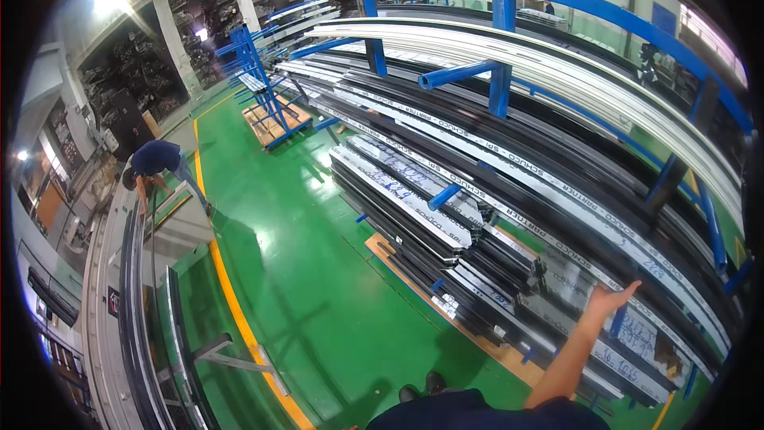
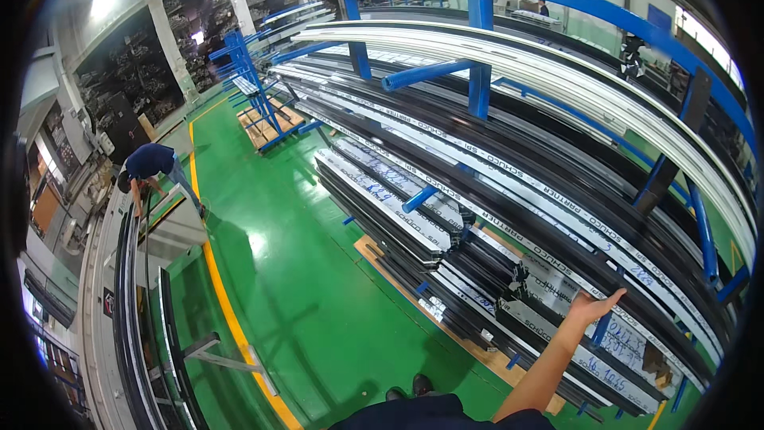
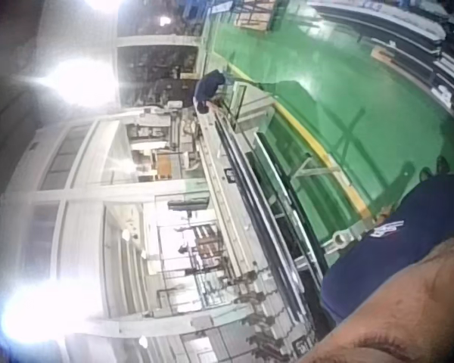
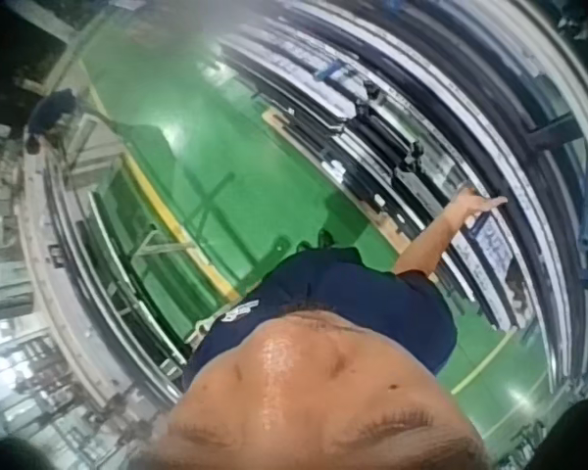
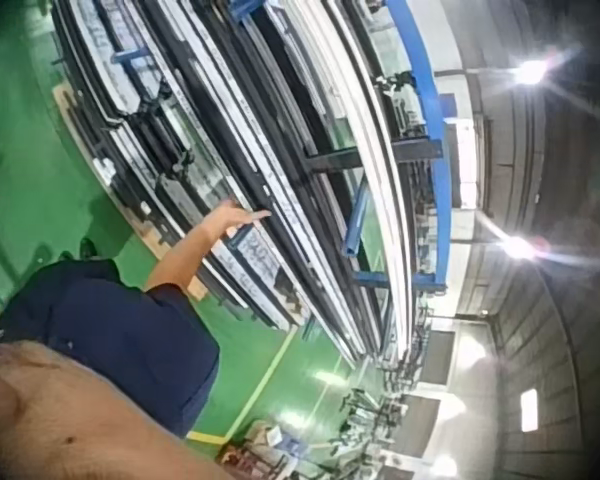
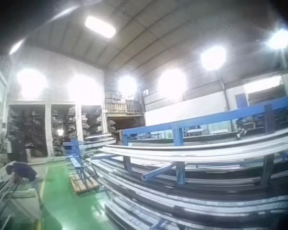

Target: The person places metal profiles onto a worktable with a coworker, retrieves wooden blocks from a cart, and rubs the ends of the metal profiles using a wooden block.

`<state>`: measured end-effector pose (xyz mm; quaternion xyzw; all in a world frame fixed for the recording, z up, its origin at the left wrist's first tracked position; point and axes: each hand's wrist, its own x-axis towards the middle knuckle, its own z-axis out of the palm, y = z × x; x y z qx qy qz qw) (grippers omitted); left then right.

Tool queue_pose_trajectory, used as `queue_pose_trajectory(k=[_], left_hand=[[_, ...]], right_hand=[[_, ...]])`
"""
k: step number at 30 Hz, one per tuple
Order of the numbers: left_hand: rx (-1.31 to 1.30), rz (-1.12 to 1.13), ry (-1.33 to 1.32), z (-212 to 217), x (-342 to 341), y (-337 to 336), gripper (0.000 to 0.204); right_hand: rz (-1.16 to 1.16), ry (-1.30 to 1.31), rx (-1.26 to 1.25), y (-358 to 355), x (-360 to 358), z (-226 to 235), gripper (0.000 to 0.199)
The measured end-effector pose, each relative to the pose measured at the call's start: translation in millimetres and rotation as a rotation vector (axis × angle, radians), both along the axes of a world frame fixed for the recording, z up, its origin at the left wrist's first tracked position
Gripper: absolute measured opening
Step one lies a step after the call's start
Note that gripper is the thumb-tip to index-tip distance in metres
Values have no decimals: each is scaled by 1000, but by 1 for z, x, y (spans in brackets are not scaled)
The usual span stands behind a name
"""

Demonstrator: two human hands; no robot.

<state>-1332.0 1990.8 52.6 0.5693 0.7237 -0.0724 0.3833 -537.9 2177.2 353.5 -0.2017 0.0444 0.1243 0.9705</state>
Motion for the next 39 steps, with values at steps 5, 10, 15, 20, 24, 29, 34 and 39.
queue_pose_trajectory(k=[5, 10, 15, 20, 24, 29, 34, 39], left_hand=[[-217, 282, -143, 10, 10, 8, 43], [-122, 731, -348, 28, -3, 40, 45], [2, 829, -400, 57, -2, 64, 55], [-56, 755, -391, 55, -11, 73, 55], [-64, 765, -397, 63, -11, 66, 58], [51, 769, -415, 56, -40, 55, 58], [301, 790, -516, 72, -77, 53, 58], [641, 863, -713, 127, -126, 50, 47]], right_hand=[[-121, 15, -9, -1, 30, -34, 57], [-245, 56, -36, -16, -13, -18, 56], [-158, -1, 33, -15, -60, 30, 58], [-114, -274, 17, -29, -105, 92, 67], [-125, -328, 9, -35, -148, 113, 69], [-148, -376, -49, -29, -223, 146, 81], [-81, -636, 112, -26, -304, 173, 86], [-89, -712, 174, -27, -410, 230, 85]])
